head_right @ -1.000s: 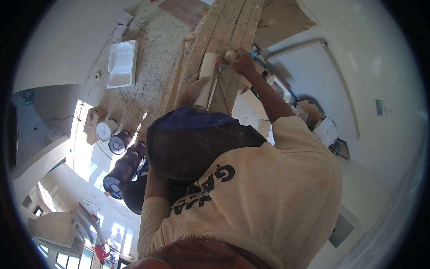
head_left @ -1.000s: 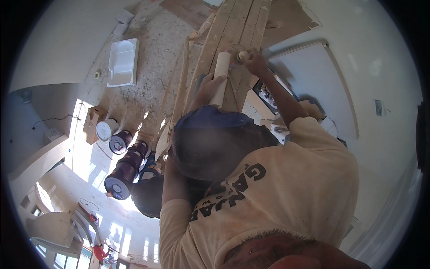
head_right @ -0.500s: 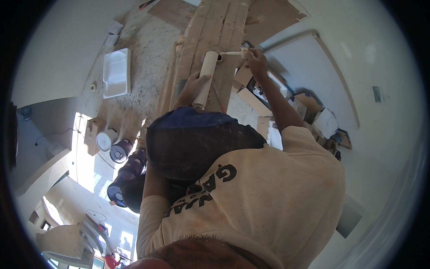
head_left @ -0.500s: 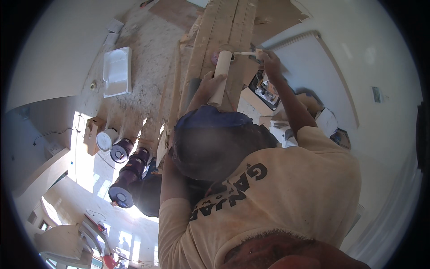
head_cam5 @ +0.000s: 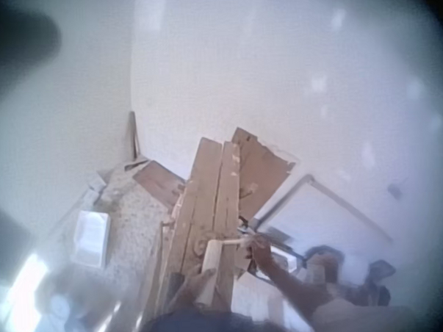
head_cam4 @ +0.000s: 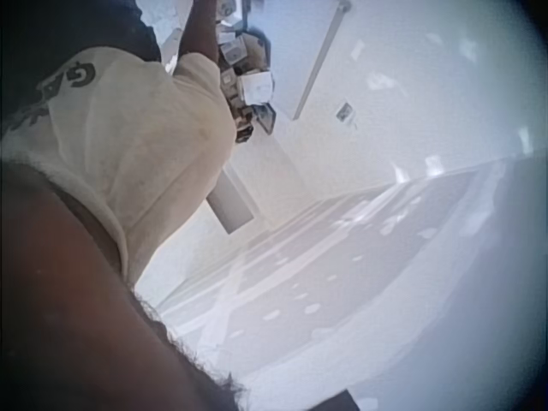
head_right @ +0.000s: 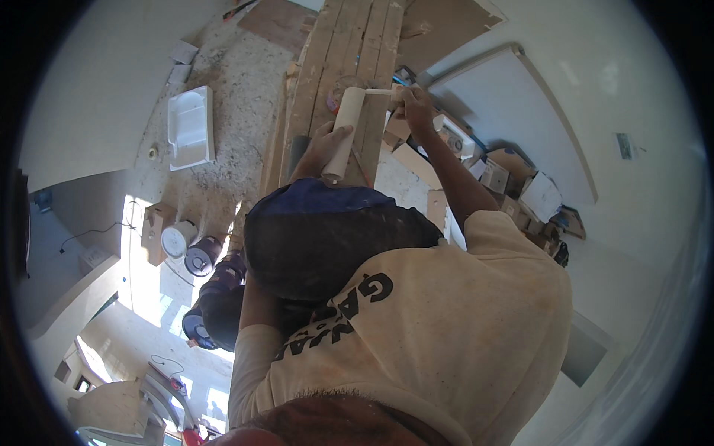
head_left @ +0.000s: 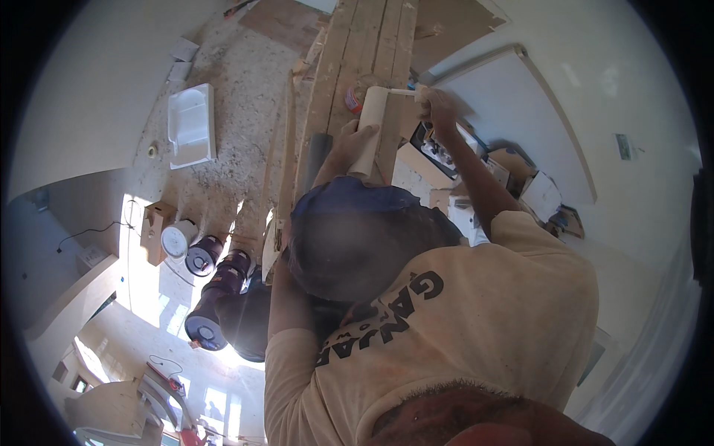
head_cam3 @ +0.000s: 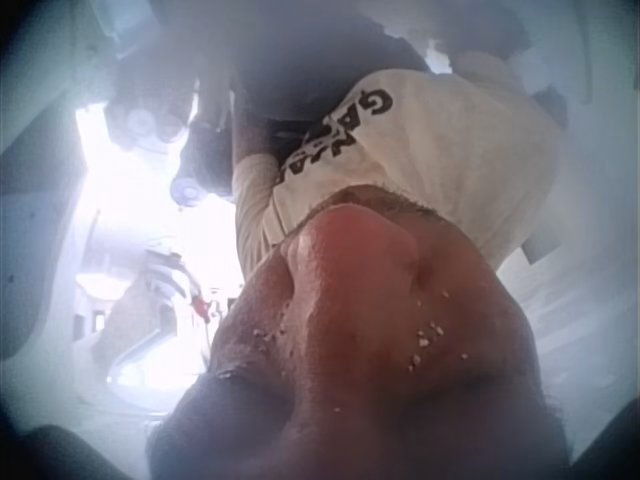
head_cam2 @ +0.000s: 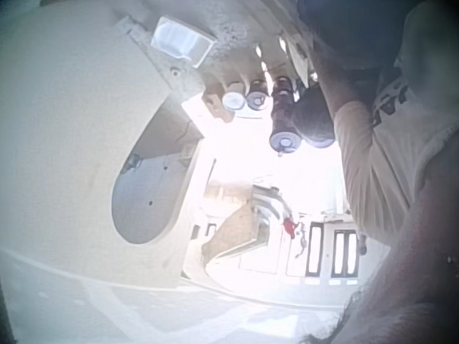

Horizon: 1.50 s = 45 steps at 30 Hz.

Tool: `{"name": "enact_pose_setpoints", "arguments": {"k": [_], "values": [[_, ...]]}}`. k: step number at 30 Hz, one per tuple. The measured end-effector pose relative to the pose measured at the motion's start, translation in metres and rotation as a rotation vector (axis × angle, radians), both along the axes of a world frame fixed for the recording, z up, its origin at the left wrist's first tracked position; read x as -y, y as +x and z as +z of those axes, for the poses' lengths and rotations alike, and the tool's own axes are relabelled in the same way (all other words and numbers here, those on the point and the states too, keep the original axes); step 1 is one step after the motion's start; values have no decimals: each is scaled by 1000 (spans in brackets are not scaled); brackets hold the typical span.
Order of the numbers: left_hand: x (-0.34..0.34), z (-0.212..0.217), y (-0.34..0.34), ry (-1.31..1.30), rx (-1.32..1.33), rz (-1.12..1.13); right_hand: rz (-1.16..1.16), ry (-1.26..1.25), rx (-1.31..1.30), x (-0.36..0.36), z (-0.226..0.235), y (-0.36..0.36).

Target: The person applies solvent to a PVC T-joint and a pipe section using an applicator, joins the two pieces together, and subsequently uses an angle grinder to cut a length of pipe.

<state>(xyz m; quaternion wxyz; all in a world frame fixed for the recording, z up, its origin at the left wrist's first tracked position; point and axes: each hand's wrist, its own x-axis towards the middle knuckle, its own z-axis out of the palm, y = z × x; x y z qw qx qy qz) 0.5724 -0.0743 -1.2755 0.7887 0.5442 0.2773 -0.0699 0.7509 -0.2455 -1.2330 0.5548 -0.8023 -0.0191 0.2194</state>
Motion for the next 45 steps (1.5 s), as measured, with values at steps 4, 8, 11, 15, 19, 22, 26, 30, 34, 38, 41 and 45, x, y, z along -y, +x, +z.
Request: {"name": "enact_pose_setpoints", "arguments": {"k": [4,8,11,15,19,22,26,30,34,38,41,45], "values": [[2,12,-3,78,-15,-10,31,-49,6,1,-12,-2],[-1,28,-5,10,-88,1,-99,-9,55,7,-21,-2],[-4,26,-8,-159,-43,66,-47,71,2,0,-11,-9],[-4,34,-11,-322,25,61,-37,59,-31,-1,-19,-18],[-5,33,-9,-397,54,80,-109,16,7,15,-33,-12],[-9,31,-12,-439,38,103,-144,168,-60,12,-22,-17],[-10,29,-13,-435,53,57,-81,161,-64,-7,-15,-26],[-8,32,-17,-402,45,33,-123,65,11,5,-41,-14],[-9,27,-20,-328,-22,80,-68,41,132,12,-40,0],[-12,23,-23,-347,-14,74,82,-145,381,2,-25,-4],[-11,28,-24,-226,-34,94,307,-419,657,-11,-15,-6],[-12,29,-25,-173,-68,88,521,-533,800,-34,-26,-1]]}}
